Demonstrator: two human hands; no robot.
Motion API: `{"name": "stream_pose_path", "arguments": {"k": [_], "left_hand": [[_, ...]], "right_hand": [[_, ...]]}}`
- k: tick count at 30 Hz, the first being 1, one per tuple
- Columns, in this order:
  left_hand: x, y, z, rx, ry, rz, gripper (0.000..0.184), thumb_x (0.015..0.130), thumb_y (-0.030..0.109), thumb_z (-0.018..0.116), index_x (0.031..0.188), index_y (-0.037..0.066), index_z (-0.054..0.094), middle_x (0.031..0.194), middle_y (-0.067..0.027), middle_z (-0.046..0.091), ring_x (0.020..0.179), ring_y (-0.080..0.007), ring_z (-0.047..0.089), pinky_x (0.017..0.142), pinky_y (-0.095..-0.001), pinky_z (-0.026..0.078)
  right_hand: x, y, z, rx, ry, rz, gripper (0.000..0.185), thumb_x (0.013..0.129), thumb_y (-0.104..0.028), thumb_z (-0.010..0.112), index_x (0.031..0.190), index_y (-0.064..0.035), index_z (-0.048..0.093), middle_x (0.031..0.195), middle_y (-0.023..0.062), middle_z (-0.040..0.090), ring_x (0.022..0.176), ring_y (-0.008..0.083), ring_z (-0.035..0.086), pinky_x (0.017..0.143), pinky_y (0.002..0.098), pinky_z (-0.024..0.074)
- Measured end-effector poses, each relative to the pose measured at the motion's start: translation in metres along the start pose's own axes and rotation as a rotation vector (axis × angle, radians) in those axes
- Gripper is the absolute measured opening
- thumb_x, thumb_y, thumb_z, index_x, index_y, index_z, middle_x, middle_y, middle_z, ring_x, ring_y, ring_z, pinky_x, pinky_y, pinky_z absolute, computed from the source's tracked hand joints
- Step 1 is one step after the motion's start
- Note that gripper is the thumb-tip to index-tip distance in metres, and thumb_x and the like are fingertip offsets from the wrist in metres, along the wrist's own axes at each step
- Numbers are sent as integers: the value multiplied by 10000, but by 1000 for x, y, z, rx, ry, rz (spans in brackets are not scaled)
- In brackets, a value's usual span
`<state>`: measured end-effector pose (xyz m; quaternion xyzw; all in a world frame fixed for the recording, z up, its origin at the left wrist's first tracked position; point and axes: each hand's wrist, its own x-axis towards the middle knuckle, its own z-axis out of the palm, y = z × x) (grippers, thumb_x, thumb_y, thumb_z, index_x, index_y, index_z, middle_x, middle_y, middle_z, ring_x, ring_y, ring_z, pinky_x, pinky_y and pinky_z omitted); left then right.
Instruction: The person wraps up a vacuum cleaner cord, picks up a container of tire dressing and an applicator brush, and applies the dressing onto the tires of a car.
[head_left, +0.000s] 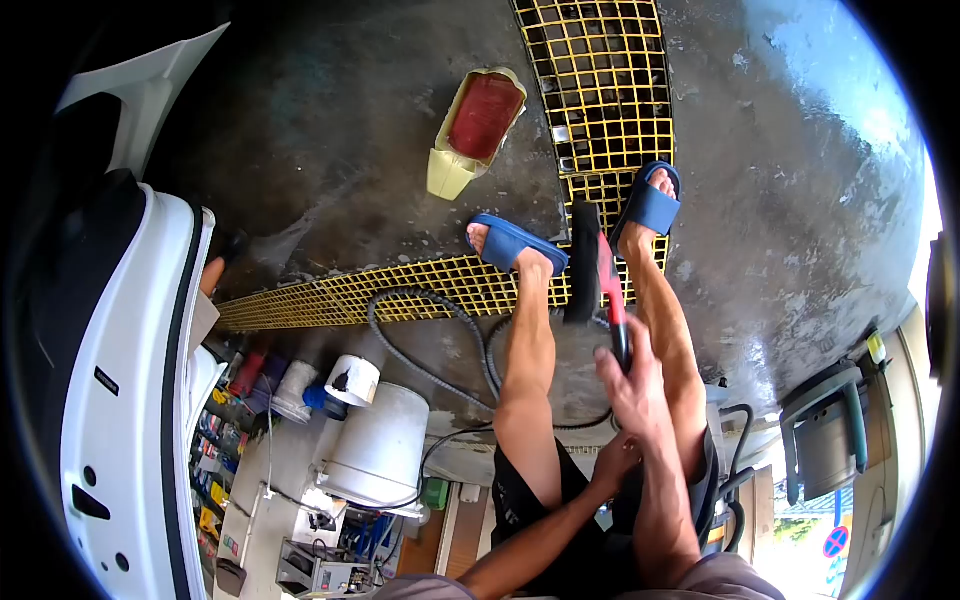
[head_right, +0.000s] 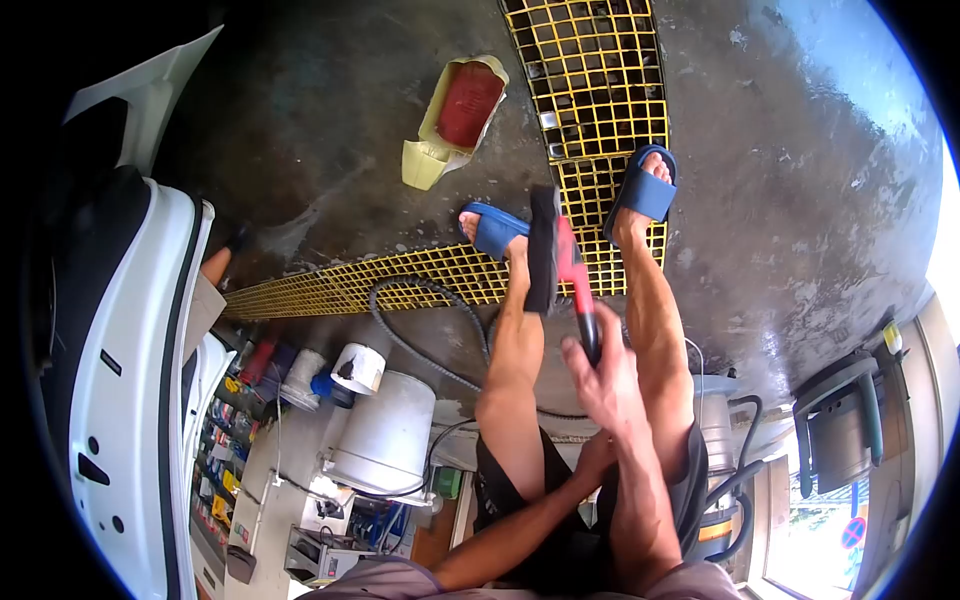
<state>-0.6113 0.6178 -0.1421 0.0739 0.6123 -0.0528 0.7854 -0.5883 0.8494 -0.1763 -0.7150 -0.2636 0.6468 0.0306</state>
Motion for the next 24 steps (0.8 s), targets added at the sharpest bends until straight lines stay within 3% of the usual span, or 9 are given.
{"name": "stream_pose_path", "arguments": {"k": [1, 3, 4, 7, 11, 14, 18, 23, 24], "left_hand": [[1, 24, -21, 34, 87, 91, 389, 969, 186, 754, 1288, 10, 620, 988, -126, 749, 924, -274, 734, 865, -374, 573], [12, 93, -85, 96, 347, 378, 396, 961, 209, 766, 1272, 5, 634, 1069, -172, 751, 978, -290, 743, 864, -393, 577], [21, 126, -131, 129, 502, 442, 410, 964, 205, 762, 1298, 0, 644, 1172, -146, 746, 1077, -230, 725, 961, -364, 562], [69, 188, -252, 430, 946, 583, 866, 878, 274, 866, 1544, 14, 377, 1465, -247, 502, 1323, -358, 527, 1121, -482, 436], [139, 208, -357, 165, 710, 479, 1081, 821, 356, 911, 1619, 65, 243, 1580, -296, 317, 1401, -409, 470, 1111, -506, 463], [138, 228, -379, 348, 739, 512, 1052, 827, 376, 906, 1622, 93, 277, 1574, -254, 402, 1343, -428, 545, 1028, -531, 527], [161, 243, -428, 759, 780, 599, 812, 855, 390, 877, 1497, 59, 505, 1466, -206, 543, 1269, -374, 633, 960, -484, 576], [168, 278, -435, 917, 743, 663, 550, 785, 287, 878, 1237, 38, 688, 1241, -184, 695, 1080, -410, 715, 931, -469, 590], [175, 283, -447, 865, 684, 628, 517, 756, 267, 873, 1177, 20, 700, 1158, -197, 723, 1042, -401, 727, 906, -461, 591]], "right_hand": [[28, -23, -7, -55, 20, -20, 370, 966, -143, 691, 1268, -23, 514, 659, 153, 591, 614, 328, 662, 621, 478, 553], [111, -17, -13, -487, 181, -586, 377, 935, -91, 655, 1274, -24, 504, 750, 212, 671, 683, 401, 704, 654, 523, 566], [147, -47, -17, -647, 73, -528, 377, 920, -86, 654, 1267, -19, 524, 807, 235, 693, 733, 415, 720, 676, 540, 572], [232, -143, -13, -1126, -5, -658, 283, 976, -137, 620, 1242, -41, 602, 967, 227, 756, 821, 413, 761, 704, 503, 597], [277, -226, 48, -1875, -49, -642, 182, 813, -185, 833, 989, -139, 821, 931, -1, 767, 720, 214, 728, 518, 360, 520], [311, -224, 103, -2131, -80, -647, 228, 767, -137, 827, 989, -89, 815, 852, 42, 744, 662, 248, 722, 475, 395, 533], [365, -207, 153, -2185, -165, -524, 191, 790, -131, 798, 974, -82, 810, 874, 49, 751, 676, 269, 737, 477, 419, 552], [374, -206, 103, -1811, -412, -784, 241, 927, -188, 669, 1092, -64, 792, 1063, 133, 787, 1016, 291, 761, 806, 452, 623], [381, -205, 90, -1759, -402, -828, 277, 965, -227, 631, 1074, -13, 768, 982, 142, 774, 883, 278, 767, 713, 432, 626]]}}
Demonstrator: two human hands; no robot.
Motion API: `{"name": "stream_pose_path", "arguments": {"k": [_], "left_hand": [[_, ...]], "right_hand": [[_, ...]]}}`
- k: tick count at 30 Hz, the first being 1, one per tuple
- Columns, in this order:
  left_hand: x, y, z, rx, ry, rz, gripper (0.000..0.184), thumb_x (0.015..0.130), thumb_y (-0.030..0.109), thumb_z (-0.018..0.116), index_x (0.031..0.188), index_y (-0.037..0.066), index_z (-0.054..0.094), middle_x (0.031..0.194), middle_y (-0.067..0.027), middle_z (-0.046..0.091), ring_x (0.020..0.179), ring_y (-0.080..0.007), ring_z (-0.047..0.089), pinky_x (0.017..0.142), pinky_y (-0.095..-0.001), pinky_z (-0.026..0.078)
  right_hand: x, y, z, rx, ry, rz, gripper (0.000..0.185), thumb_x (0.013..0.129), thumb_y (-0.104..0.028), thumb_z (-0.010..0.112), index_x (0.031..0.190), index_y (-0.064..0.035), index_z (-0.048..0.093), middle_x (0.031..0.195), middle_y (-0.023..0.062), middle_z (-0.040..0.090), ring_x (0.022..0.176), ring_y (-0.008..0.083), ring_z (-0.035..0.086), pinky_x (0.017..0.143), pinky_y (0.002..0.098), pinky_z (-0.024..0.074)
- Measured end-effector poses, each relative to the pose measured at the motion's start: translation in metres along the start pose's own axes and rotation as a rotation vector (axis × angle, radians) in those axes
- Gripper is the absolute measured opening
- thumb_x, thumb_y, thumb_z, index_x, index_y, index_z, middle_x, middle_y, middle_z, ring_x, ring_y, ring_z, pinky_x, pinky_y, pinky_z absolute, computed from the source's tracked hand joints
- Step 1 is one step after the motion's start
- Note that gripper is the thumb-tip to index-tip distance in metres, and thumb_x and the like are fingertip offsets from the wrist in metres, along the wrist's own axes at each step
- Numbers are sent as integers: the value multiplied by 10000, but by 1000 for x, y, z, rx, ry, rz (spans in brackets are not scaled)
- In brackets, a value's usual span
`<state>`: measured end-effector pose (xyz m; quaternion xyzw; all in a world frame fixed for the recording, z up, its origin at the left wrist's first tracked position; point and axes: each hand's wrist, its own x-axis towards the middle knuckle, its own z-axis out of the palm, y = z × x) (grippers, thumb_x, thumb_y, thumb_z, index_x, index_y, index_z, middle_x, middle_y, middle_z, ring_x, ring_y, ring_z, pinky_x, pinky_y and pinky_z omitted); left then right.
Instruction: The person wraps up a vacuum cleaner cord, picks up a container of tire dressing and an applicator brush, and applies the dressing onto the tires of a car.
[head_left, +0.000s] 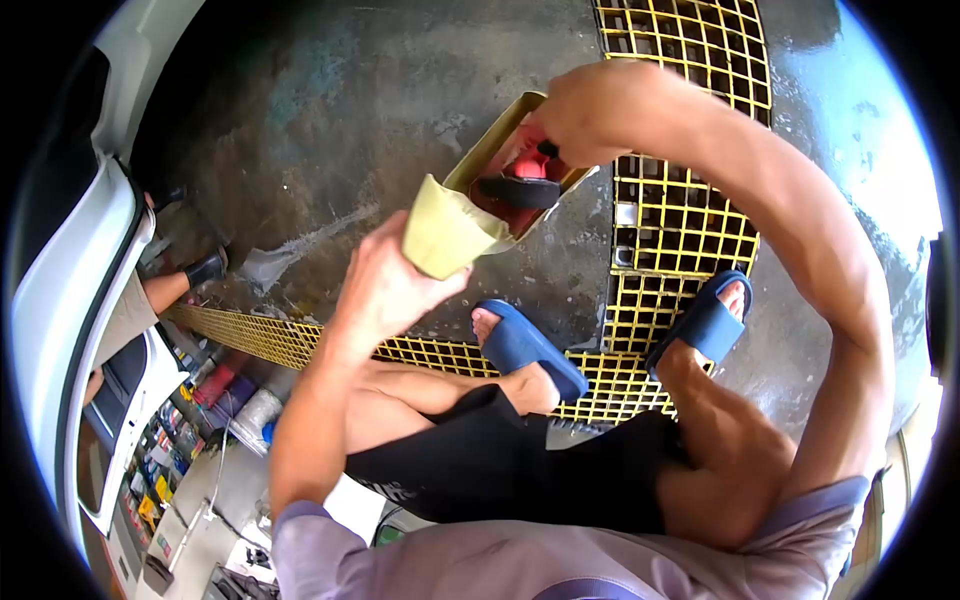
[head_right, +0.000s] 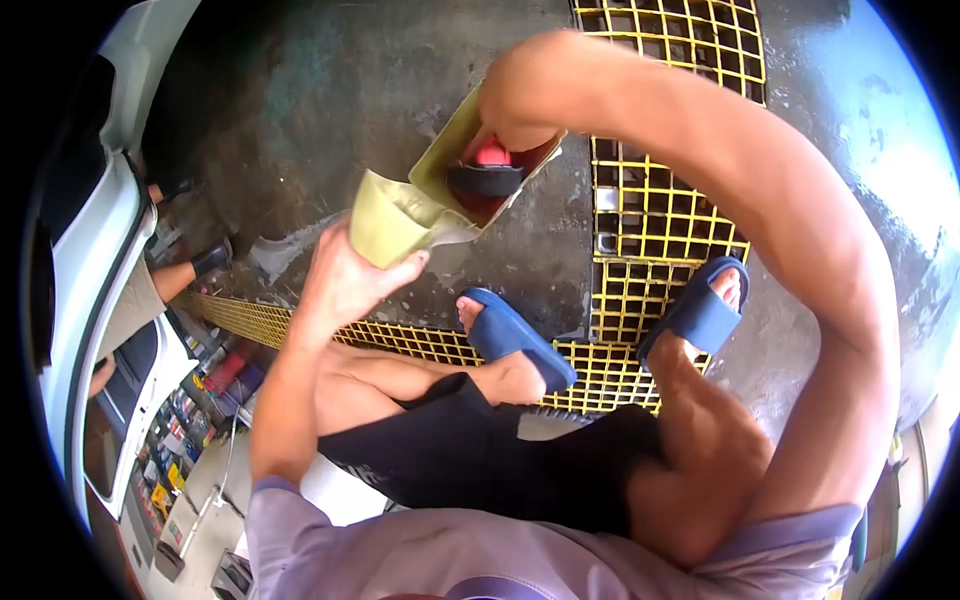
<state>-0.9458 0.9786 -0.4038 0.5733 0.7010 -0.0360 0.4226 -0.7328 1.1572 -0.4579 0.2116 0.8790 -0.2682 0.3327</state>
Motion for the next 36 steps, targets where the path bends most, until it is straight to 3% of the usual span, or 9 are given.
{"name": "stream_pose_path", "arguments": {"k": [2, 7, 11, 12, 20, 24, 28, 33, 36], "left_hand": [[17, -20, 3, -32, -28, 0, 513, 744, 221, 881, 1173, 12, 694, 1143, -197, 726, 1057, -378, 731, 898, -441, 584], [59, -17, -8, 14, 107, 259, 478, 737, 116, 887, 1159, -7, 699, 1067, -154, 776, 971, -211, 752, 869, -352, 577], [83, -1, -13, 66, 133, 246, 518, 716, 104, 862, 1192, -16, 696, 1097, -159, 777, 1028, -235, 754, 924, -358, 577], [87, 2, -14, 25, 126, 201, 446, 734, 109, 821, 1161, 19, 732, 1112, -197, 750, 1062, -366, 744, 928, -407, 594], [98, -14, -7, -20, 109, 226, 459, 731, 125, 845, 1149, -16, 721, 1127, -216, 759, 1088, -318, 750, 928, -395, 600], [86, 19, -20, 113, 101, 181, 434, 744, 145, 780, 1166, 49, 744, 1126, -223, 754, 1093, -387, 728, 962, -437, 593], [82, 15, -24, -13, 76, 193, 467, 753, 124, 742, 1217, 68, 726, 1124, -222, 759, 1115, -389, 722, 949, -442, 584], [84, 19, -30, 75, 29, 162, 471, 741, 154, 767, 1201, 61, 730, 1103, -215, 765, 1080, -397, 729, 939, -457, 584], [81, 17, -32, 72, 23, 164, 463, 726, 177, 789, 1167, 42, 743, 1081, -206, 775, 1060, -386, 737, 925, -449, 584]], "right_hand": [[-33, 21, -18, 386, -164, 247, 364, 1018, -278, 574, 1011, 63, 703, 775, 144, 705, 574, 228, 680, 515, 351, 572], [-94, 78, 15, 594, -219, 309, 460, 1097, -407, 516, 1204, 17, 659, 794, 145, 735, 605, 218, 724, 473, 342, 550], [-116, 82, 49, 828, -230, 378, 485, 1083, -488, 523, 1227, -43, 654, 788, 118, 742, 570, 174, 697, 429, 350, 500], [-119, 86, 64, 891, -214, 370, 485, 1077, -496, 527, 1220, -53, 662, 777, 111, 740, 562, 169, 692, 422, 353, 492], [-188, 88, 101, 1011, -12, 393, 467, 1074, -480, 571, 1307, -88, 671, 707, 69, 697, 476, 128, 606, 391, 325, 446], [-198, 41, 69, 700, 286, 338, 456, 1037, -489, 607, 1343, -156, 665, 975, 192, 751, 924, 434, 718, 860, 520, 579], [-181, 8, 78, 238, 318, 428, 501, 1033, -524, 580, 1373, -161, 642, 868, 187, 756, 829, 400, 754, 766, 538, 611], [-171, 51, 115, 726, 357, 180, 566, 1030, -591, 576, 1318, -113, 668, 1126, 195, 763, 1044, 431, 727, 938, 534, 563], [-165, 63, 135, 1517, 301, -53, 538, 1055, -605, 540, 1305, -144, 660, 685, -5, 547, 570, 100, 526, 503, 261, 421]]}}
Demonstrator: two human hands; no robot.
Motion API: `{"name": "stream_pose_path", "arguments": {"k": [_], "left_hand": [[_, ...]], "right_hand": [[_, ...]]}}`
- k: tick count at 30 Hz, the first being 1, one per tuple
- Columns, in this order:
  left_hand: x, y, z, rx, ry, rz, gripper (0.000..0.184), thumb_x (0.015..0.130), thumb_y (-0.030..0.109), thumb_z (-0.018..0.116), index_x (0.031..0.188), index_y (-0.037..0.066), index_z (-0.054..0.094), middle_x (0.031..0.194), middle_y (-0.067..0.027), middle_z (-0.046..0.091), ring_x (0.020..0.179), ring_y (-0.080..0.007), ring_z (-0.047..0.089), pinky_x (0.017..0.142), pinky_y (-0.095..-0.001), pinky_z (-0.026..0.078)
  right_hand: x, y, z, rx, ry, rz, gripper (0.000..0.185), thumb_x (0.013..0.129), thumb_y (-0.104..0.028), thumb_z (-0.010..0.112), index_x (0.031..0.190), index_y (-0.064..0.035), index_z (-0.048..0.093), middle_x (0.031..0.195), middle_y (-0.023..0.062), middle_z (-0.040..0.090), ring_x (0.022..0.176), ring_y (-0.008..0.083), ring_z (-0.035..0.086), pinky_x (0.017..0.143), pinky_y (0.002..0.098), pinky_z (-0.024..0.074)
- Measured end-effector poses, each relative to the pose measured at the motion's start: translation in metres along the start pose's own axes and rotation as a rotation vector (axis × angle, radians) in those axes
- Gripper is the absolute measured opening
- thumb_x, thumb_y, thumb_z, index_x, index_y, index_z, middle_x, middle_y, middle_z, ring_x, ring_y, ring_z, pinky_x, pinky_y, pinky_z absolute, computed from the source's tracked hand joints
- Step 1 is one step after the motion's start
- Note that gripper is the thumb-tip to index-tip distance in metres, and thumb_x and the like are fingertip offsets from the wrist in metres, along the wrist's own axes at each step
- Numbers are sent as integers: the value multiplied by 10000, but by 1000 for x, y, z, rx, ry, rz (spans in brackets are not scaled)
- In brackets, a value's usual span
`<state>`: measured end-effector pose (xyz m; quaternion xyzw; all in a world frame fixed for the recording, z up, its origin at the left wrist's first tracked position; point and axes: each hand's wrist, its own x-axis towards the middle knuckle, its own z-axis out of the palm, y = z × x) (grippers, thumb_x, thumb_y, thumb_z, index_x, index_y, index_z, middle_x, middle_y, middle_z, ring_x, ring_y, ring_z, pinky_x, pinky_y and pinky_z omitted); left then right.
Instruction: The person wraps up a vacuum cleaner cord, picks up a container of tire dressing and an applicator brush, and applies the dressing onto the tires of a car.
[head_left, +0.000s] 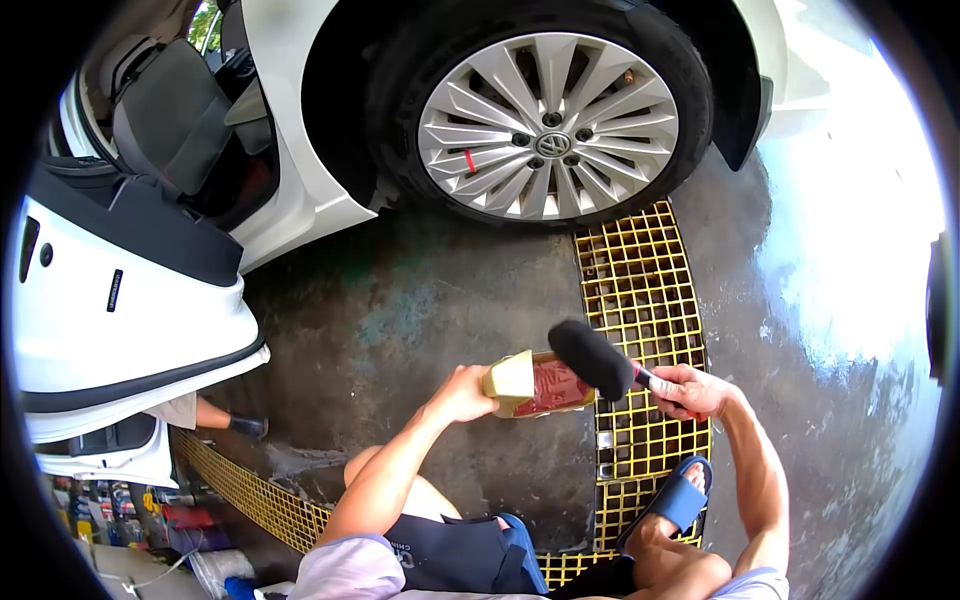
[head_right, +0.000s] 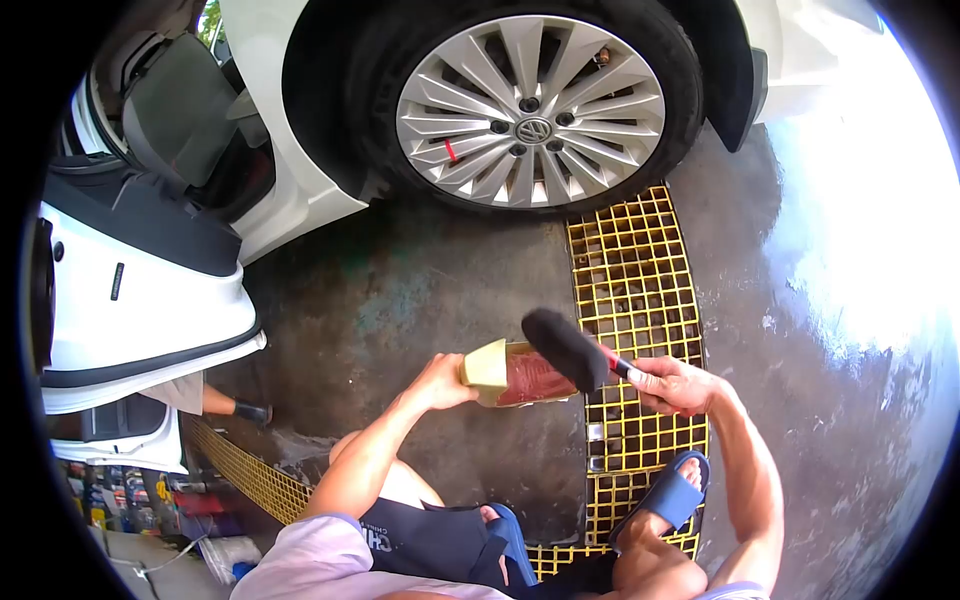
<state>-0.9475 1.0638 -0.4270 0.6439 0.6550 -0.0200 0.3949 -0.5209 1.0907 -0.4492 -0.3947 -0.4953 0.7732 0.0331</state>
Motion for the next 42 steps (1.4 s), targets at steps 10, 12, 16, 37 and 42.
{"name": "stream_pose_path", "arguments": {"k": [10, 12, 16, 37, 42], "left_hand": [[1, -9, -8, 3, -4, 4, 463, 723, 160, 774, 1175, 68, 733, 1119, -209, 760, 1093, -408, 716, 952, -461, 578], [1, -6, -6, 20, -8, 19, 456, 720, 169, 772, 1163, 70, 736, 1112, -214, 758, 1089, -418, 713, 947, -468, 581], [6, -8, 2, 42, -23, 31, 457, 733, 164, 749, 1186, 110, 734, 1104, -203, 759, 1072, -433, 704, 949, -493, 574], [-7, -13, -5, -10, -116, -33, 421, 742, 152, 732, 1153, 63, 734, 1019, -232, 759, 982, -438, 725, 862, -471, 585], [-22, -41, -8, -16, -62, 86, 420, 735, 199, 771, 1129, 59, 739, 1020, -232, 751, 1003, -433, 718, 876, -468, 576]], "right_hand": [[29, -133, 16, 355, 316, -742, 523, 1116, -451, 495, 1438, -39, 505, 699, 19, 561, 501, 107, 524, 455, 250, 426], [35, -191, 18, 186, 530, -891, 505, 1118, -392, 519, 1465, -27, 484, 695, 11, 553, 494, 98, 522, 452, 240, 428], [72, -294, 5, -379, 1051, -1124, 530, 1082, -321, 591, 1510, -42, 450, 722, 109, 595, 562, 254, 614, 531, 383, 528], [245, -257, 102, -505, 1141, -1310, 630, 1021, -202, 657, 1555, -14, 381, 946, 335, 675, 840, 521, 687, 701, 559, 539], [237, -312, 89, -385, 1315, -1189, 659, 1044, -224, 628, 1562, 36, 315, 948, 328, 686, 780, 509, 693, 675, 552, 546]]}}
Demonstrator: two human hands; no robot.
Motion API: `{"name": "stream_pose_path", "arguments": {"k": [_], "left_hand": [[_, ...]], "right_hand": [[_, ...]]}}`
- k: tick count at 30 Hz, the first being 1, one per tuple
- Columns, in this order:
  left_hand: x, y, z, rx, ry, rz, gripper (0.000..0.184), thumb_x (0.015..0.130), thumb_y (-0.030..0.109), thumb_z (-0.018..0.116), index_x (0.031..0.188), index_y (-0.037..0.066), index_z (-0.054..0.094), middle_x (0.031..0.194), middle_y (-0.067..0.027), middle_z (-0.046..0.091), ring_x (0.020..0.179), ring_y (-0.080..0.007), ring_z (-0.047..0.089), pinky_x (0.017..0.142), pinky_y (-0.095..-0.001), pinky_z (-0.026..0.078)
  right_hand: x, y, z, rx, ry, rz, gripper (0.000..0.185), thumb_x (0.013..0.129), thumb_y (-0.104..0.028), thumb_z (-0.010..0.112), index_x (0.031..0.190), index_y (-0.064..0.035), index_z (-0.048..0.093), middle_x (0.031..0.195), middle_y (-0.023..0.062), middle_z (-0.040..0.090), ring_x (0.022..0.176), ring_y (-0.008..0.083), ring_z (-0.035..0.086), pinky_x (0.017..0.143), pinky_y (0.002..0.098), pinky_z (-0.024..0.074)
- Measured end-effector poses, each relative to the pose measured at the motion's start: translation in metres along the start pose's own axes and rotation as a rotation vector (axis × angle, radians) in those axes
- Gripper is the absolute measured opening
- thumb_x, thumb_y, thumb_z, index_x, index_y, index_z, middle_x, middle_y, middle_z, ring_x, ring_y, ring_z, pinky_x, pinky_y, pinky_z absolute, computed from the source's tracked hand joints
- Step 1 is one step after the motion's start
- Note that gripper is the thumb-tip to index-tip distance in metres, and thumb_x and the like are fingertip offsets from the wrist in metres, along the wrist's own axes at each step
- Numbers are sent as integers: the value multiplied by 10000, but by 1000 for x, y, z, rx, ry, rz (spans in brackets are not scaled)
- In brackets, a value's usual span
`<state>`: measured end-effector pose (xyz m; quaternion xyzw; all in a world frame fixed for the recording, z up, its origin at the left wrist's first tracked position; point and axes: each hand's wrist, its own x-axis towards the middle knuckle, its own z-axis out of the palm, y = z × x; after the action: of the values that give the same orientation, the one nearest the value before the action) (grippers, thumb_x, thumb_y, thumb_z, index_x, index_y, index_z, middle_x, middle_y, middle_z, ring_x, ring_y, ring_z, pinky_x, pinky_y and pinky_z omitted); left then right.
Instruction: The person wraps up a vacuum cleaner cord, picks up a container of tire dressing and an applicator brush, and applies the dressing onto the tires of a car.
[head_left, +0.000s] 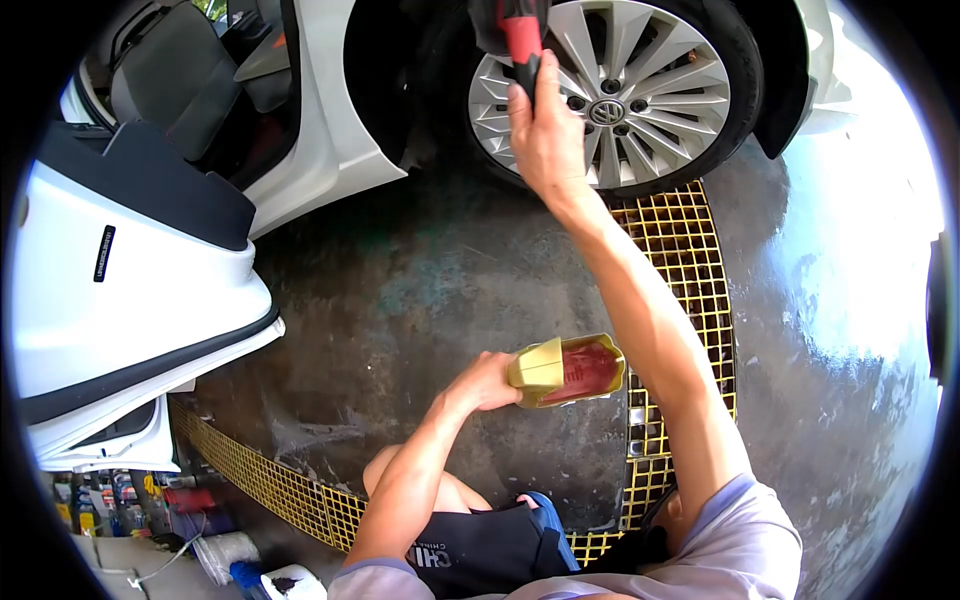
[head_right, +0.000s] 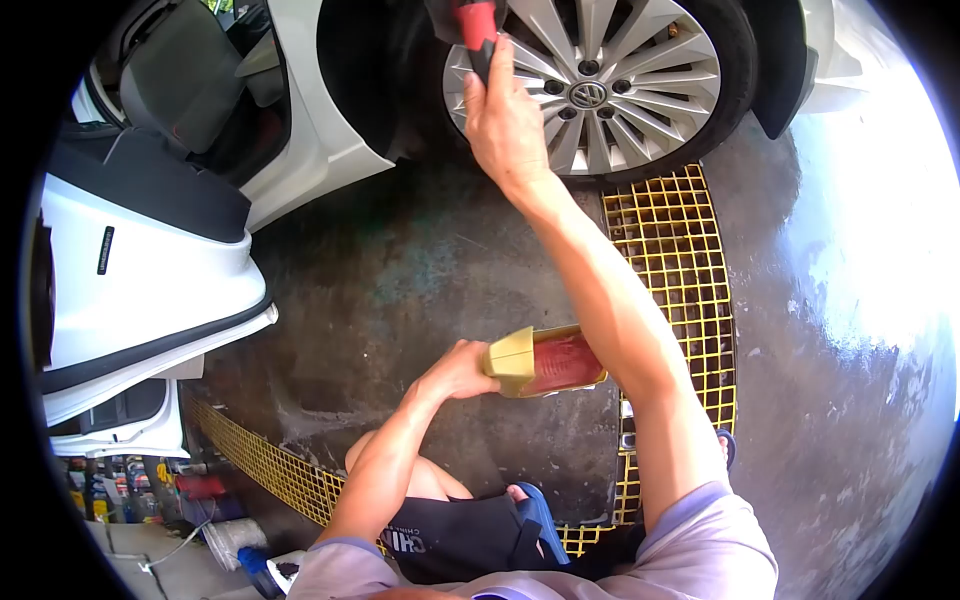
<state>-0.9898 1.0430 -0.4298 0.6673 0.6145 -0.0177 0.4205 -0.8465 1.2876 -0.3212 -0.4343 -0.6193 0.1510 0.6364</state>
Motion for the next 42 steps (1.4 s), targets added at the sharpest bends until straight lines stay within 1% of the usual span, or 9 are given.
{"name": "stream_pose_path", "arguments": {"k": [8, 10, 15, 19, 23, 32, 37, 39, 42], "left_hand": [[8, 10, -1, 90, -48, -66, 408, 727, 144, 733, 1131, 98, 757, 1034, -229, 749, 1019, -422, 723, 901, -470, 585], [10, 10, 3, 106, -30, -74, 427, 718, 130, 715, 1142, 99, 757, 1028, -238, 749, 1017, -427, 725, 904, -469, 590], [12, 13, 2, 121, -11, -38, 441, 712, 126, 717, 1149, 81, 759, 1040, -244, 749, 1027, -432, 721, 914, -465, 585], [16, 21, -1, 153, -45, -133, 449, 703, 122, 753, 1150, 78, 760, 1078, -238, 756, 1068, -417, 720, 939, -467, 570], [11, 2, -2, 68, -25, -49, 441, 715, 159, 752, 1150, 88, 755, 1072, -230, 756, 1070, -431, 709, 939, -469, 570], [15, 9, -5, 142, -25, -90, 425, 693, 178, 800, 1093, 37, 772, 1020, -224, 773, 1044, -391, 741, 917, -437, 586], [20, 13, -5, 82, -20, -123, 424, 688, 157, 806, 1089, 21, 777, 1015, -212, 784, 1014, -364, 760, 900, -429, 588], [23, 3, -6, 81, 12, -120, 426, 686, 156, 807, 1088, 16, 775, 1015, -212, 784, 1008, -361, 762, 893, -429, 587], [29, -4, -3, 7, 31, -101, 437, 675, 153, 809, 1088, 17, 772, 1017, -209, 785, 1007, -363, 761, 886, -432, 583]], "right_hand": [[-168, 103, 46, -466, -789, 91, 672, 1087, -362, 504, 1621, -57, 235, 952, 320, 666, 736, 523, 705, 643, 611, 590], [-206, 154, 49, -476, -914, 400, 665, 1053, -254, 511, 1621, -40, 239, 987, 353, 700, 871, 514, 729, 758, 597, 595], [-148, 92, 2, -490, -1076, 213, 585, 1008, -135, 517, 1564, -28, 369, 981, 296, 725, 852, 458, 752, 722, 543, 615], [-47, 0, -23, -422, -564, -282, 606, 1037, -319, 599, 1555, -71, 406, 917, 248, 680, 659, 406, 728, 559, 501, 598], [63, -13, -86, -496, -194, -278, 587, 1043, -317, 621, 1567, -144, 418, 832, 214, 659, 568, 391, 688, 440, 471, 541], [4, 163, -235, -503, 248, 331, 532, 1065, -329, 558, 1517, -75, 437, 808, 289, 712, 712, 485, 707, 651, 578, 559], [-102, 266, -259, -148, -108, 1190, 462, 1074, -313, 524, 1480, -94, 493, 816, 251, 708, 597, 376, 690, 565, 498, 547], [-122, 201, -253, -185, -11, 1002, 399, 1079, -361, 524, 1391, -114, 552, 676, 140, 629, 450, 237, 606, 370, 401, 460], [-98, 199, -235, -292, 276, 714, 578, 1080, -395, 543, 1603, -180, 423, 701, 165, 632, 614, 261, 662, 622, 441, 533]]}}
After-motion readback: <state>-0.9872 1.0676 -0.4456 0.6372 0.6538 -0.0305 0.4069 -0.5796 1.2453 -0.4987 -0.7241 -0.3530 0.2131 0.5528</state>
